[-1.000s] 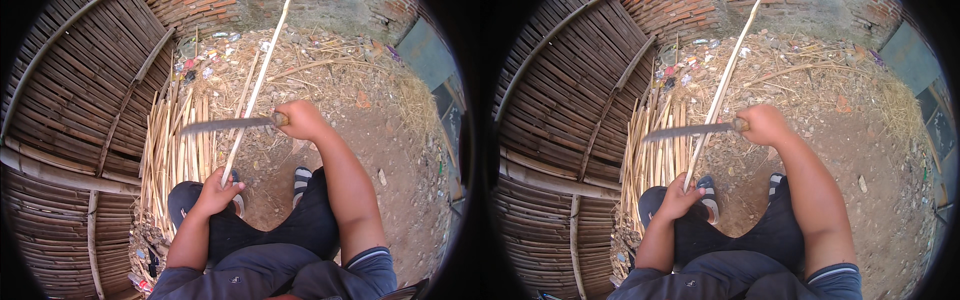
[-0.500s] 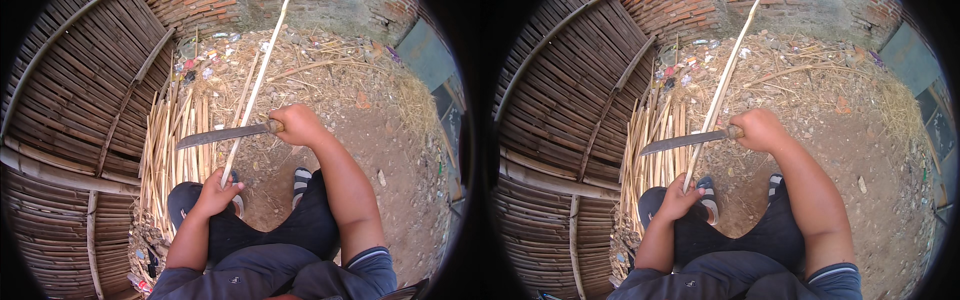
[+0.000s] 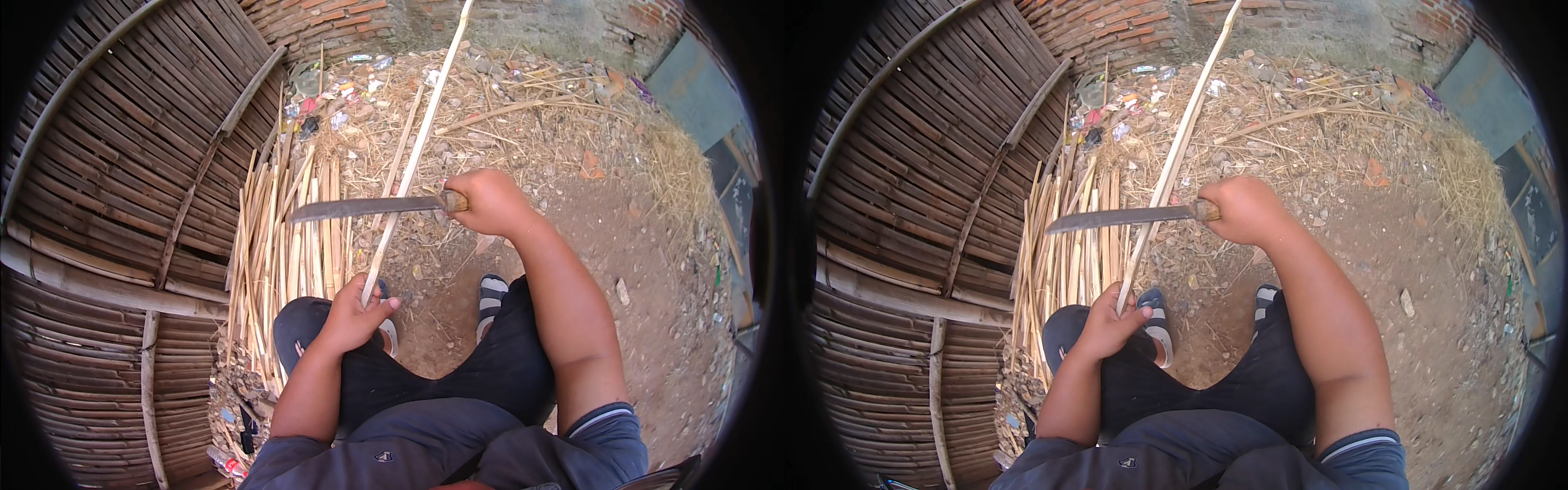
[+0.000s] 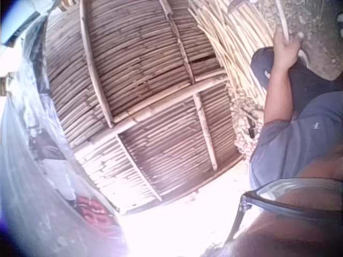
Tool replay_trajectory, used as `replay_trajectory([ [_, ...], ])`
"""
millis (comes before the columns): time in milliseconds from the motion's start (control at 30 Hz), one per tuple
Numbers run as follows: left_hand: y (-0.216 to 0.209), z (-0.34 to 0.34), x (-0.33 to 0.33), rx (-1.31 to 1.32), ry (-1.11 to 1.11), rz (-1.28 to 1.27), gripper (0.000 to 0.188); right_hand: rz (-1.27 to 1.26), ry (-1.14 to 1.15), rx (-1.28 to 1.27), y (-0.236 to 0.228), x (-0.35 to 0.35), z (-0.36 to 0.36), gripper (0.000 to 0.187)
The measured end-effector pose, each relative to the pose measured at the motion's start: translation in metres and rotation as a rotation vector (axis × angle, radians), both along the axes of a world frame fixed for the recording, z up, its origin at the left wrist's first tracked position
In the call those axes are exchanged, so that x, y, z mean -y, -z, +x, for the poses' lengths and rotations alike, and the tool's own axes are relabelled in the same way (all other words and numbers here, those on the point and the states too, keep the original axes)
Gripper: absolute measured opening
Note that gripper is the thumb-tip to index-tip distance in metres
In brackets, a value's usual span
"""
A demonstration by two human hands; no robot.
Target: The person uses a machete to shave the surface of a long wooden rod while holding it against their leg.
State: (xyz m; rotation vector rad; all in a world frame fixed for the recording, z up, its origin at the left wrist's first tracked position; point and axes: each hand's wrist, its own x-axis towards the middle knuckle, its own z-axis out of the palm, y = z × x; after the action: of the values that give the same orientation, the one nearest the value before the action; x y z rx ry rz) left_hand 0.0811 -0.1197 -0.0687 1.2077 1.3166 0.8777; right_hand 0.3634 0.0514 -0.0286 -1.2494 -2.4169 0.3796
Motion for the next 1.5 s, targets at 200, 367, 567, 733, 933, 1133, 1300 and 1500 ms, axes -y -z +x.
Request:
replay_trajectory([
  [200,0.008,-0.004,-0.001,-0.013,0.015,-0.004,0.037,-0.026,0.09,0.006,-0.003,-0.003,0.008,0.025],
  [367,0.01,-0.001,0.0,0.073,0.002,0.012,0.045,-0.041,0.215,-0.023,-0.005,-0.005,0.016,0.032],
  [567,0.003,-0.004,-0.001,-0.026,0.02,-0.056,0.041,-0.008,-0.024,0.001,-0.006,0.003,0.001,0.021],
  [733,0.008,-0.003,0.001,0.045,0.006,-0.019,0.041,0.003,0.01,0.02,-0.005,0.0,0.004,0.02],
  [933,0.012,-0.004,-0.001,0.014,0.021,-0.015,0.042,-0.014,0.203,-0.054,-0.006,-0.006,0.018,0.025],
  [1133,0.004,-0.004,0.0,-0.021,0.022,-0.027,0.039,0.075,0.01,-0.018,0.0,-0.002,0.006,0.03],
  [1300,0.008,-0.003,0.0,0.022,0.01,-0.007,0.042,0.036,0.065,-0.024,0.003,-0.007,0.01,0.03],
  [1500,0.014,-0.005,0.0,0.037,0.014,-0.007,0.047,-0.016,0.142,-0.021,-0.01,0.0,0.011,0.025],
])
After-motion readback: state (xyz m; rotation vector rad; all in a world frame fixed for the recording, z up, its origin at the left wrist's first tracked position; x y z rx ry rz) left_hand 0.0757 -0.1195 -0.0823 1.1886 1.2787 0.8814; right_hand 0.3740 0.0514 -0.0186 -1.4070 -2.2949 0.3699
